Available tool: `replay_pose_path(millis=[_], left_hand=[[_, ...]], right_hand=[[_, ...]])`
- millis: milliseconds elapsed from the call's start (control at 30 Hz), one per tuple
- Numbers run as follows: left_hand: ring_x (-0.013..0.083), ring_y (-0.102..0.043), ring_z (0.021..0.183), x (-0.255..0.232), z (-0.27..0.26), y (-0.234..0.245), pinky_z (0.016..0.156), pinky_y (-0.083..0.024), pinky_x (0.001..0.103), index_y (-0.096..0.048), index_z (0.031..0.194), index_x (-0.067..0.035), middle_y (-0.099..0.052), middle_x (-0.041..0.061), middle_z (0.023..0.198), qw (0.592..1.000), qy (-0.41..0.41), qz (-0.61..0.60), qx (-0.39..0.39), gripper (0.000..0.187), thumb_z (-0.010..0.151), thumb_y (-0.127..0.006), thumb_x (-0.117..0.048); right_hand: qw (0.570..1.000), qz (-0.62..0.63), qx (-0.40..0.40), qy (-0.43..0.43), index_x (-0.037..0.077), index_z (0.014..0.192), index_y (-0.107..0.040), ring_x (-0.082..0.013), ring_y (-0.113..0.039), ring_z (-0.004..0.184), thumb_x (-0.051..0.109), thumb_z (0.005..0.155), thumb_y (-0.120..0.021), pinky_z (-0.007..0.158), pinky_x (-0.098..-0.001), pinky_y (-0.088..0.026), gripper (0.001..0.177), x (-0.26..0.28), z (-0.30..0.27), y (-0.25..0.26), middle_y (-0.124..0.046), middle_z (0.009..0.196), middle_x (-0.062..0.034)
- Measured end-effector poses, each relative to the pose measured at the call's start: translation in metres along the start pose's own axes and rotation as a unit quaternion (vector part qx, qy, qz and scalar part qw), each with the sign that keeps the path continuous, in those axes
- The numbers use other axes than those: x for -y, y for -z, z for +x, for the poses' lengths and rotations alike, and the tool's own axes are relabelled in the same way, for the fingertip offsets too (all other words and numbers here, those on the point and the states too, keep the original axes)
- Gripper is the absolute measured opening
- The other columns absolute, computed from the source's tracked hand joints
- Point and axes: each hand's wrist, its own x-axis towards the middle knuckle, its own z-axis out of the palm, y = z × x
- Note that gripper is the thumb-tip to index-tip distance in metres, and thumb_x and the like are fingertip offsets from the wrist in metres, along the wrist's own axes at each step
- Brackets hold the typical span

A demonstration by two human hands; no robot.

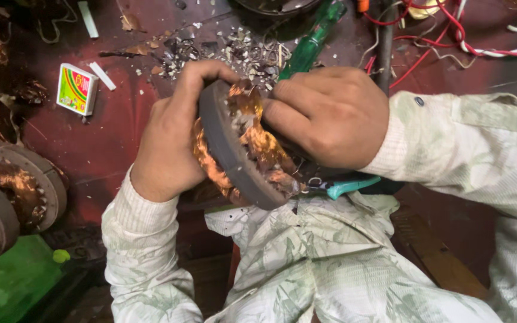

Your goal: The person removes copper wire from a motor stator by hand, pulling and twisting the wire to detach it from the core. The person then uses pliers to cut and separate remaining wire segments.

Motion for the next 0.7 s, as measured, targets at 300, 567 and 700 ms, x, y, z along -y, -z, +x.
replay_pose_path(millis=[300, 567, 700], left_hand=[[0.0225, -0.079, 0.101, -0.003, -0.001, -0.003, 0.09, -0.059, 0.033, -0.047, 0.137, -0.009, -0.073, 0.009, 0.11, 1.0, -0.007, -0.007, -0.003, 0.055, 0.093, -0.081, -0.006], [0.022, -0.078, 0.112, -0.003, -0.001, -0.001, 0.097, -0.059, 0.033, -0.051, 0.137, -0.009, -0.075, 0.011, 0.121, 0.999, -0.025, -0.031, 0.005, 0.055, 0.092, -0.082, -0.006], [0.0227, -0.077, 0.113, 0.004, -0.004, 0.0, 0.096, -0.058, 0.034, -0.052, 0.14, -0.009, -0.074, 0.011, 0.124, 0.997, -0.044, -0.064, 0.005, 0.059, 0.089, -0.081, -0.004]], right_hand=[[0.995, -0.088, -0.014, 0.052, -0.005, 0.091, -0.065, -0.0276, -0.07, 0.083, 0.015, 0.069, -0.066, 0.067, -0.0377, -0.058, 0.03, -0.001, 0.006, -0.018, -0.067, 0.095, -0.0154], [0.991, -0.052, -0.032, 0.119, -0.005, 0.1, -0.066, -0.0304, -0.073, 0.086, 0.014, 0.083, -0.071, 0.072, -0.0393, -0.06, 0.026, -0.013, -0.006, -0.022, -0.068, 0.1, -0.0171], [0.989, -0.069, -0.035, 0.126, -0.006, 0.104, -0.066, -0.0294, -0.071, 0.086, 0.011, 0.086, -0.071, 0.073, -0.0389, -0.06, 0.026, -0.01, -0.007, -0.013, -0.066, 0.099, -0.016]])
